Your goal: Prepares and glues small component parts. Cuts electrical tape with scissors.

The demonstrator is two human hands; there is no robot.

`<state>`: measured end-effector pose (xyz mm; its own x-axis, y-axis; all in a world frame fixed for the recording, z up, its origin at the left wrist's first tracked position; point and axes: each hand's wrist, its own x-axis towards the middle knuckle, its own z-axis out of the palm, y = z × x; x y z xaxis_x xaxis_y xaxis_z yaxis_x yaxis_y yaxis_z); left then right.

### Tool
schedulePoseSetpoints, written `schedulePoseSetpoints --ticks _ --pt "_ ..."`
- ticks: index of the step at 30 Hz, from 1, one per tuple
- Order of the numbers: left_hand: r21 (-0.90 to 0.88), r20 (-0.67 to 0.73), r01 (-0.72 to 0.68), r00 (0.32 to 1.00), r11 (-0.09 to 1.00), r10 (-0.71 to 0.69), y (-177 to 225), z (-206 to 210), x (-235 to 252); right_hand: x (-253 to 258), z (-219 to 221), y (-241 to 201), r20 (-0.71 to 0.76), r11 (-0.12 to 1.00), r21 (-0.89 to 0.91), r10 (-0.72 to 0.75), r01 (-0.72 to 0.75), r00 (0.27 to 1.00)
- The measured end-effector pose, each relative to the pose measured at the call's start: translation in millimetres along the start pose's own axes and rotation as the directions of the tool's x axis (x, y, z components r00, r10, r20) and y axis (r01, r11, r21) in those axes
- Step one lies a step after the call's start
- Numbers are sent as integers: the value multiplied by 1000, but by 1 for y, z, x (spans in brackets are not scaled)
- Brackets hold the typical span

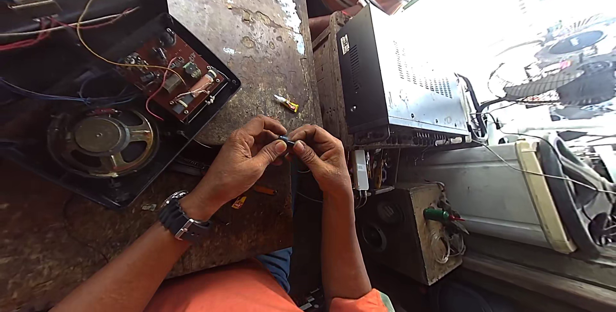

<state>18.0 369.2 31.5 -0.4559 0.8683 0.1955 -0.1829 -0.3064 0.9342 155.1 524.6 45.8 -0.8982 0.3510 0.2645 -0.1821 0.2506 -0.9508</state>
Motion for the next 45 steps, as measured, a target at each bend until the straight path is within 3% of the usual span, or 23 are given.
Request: schedulePoseSetpoints --ticks 5,18,45 --pt "-18 -2 12 1000 1000 -12 0 -1 1 4 -2 1 13 994 105 37 -38 999" --pt "-30 -14 32 999 999 -33 0 0 1 5 -9 9 36 984 174 28 -34 999" --pt "-59 -14 -39 999 998 38 -5 0 1 6 -5 8 29 983 184 22 -27 999"
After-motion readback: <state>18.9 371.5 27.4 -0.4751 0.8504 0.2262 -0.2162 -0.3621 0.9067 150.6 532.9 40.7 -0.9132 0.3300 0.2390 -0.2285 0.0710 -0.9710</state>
